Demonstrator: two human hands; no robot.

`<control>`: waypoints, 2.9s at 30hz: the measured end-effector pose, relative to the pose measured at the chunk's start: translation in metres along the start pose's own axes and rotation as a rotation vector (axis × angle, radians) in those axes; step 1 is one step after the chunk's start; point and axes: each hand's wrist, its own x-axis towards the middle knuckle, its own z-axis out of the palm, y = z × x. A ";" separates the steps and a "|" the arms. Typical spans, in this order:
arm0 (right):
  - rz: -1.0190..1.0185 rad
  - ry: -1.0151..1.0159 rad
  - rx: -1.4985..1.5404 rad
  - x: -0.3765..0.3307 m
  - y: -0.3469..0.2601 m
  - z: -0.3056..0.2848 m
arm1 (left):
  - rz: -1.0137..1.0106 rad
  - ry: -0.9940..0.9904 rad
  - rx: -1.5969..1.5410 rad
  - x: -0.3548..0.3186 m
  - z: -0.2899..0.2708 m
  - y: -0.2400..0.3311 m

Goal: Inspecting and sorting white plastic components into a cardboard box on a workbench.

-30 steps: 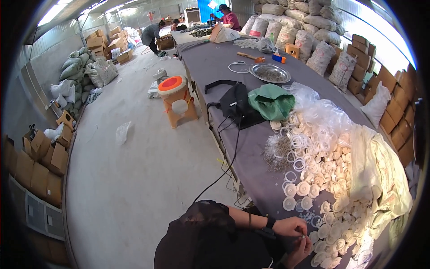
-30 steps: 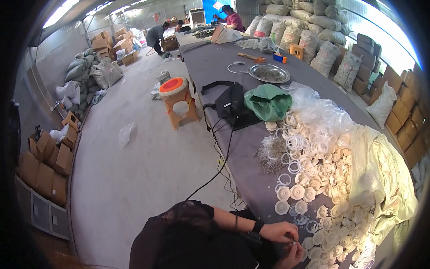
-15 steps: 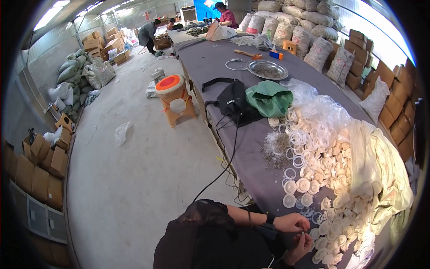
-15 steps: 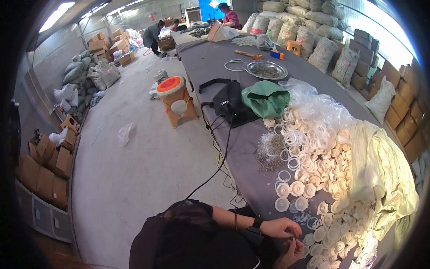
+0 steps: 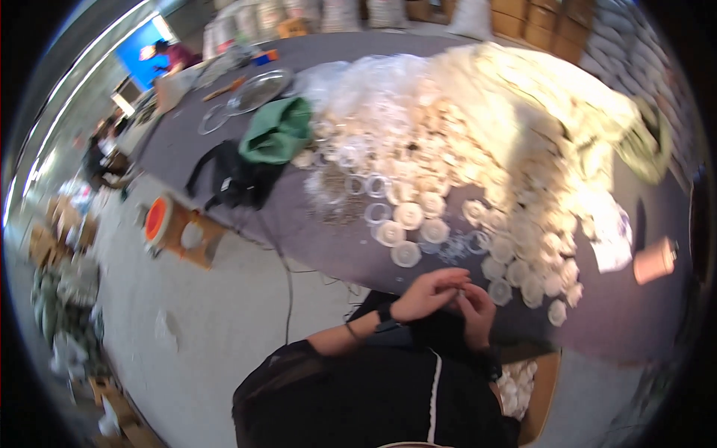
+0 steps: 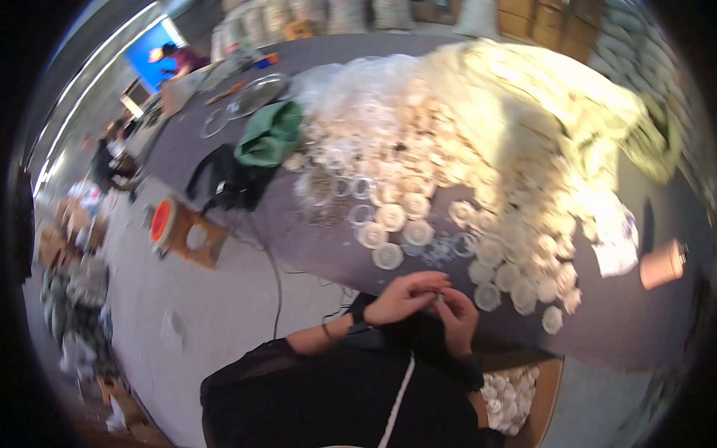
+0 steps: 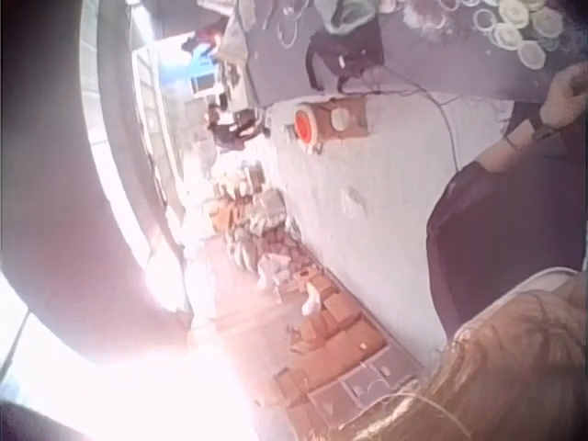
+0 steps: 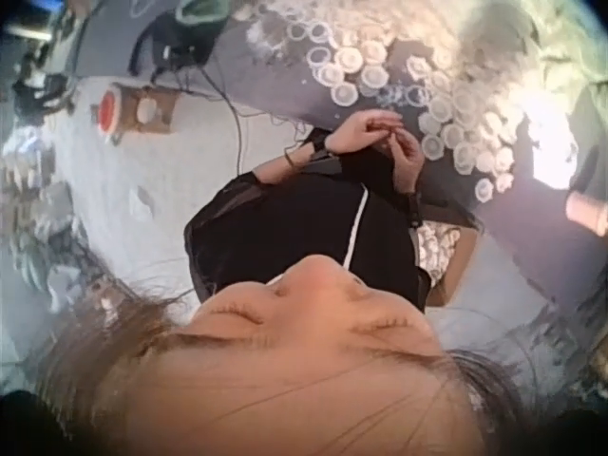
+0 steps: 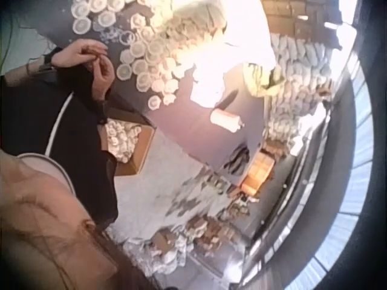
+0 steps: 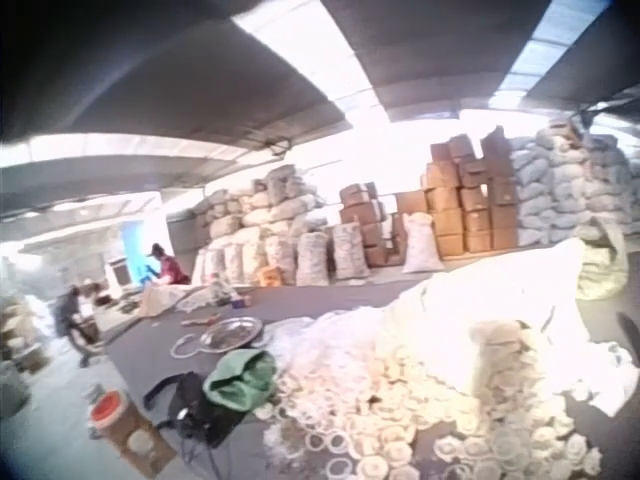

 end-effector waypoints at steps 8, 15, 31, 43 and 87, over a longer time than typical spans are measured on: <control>-0.155 0.055 0.041 -0.005 0.013 -0.015 | -0.142 -0.137 -0.040 0.015 0.008 0.000; -0.070 0.162 0.106 0.003 0.012 -0.028 | 0.308 0.043 0.932 0.088 -0.027 0.025; -0.048 0.140 0.237 0.009 0.017 -0.031 | 0.138 0.275 0.633 0.131 -0.054 0.018; -0.253 0.466 0.651 0.053 -0.001 0.002 | 0.002 0.177 -0.032 0.041 0.028 -0.010; -0.300 0.446 0.336 0.024 -0.023 -0.009 | 0.401 0.138 0.581 0.029 0.005 0.024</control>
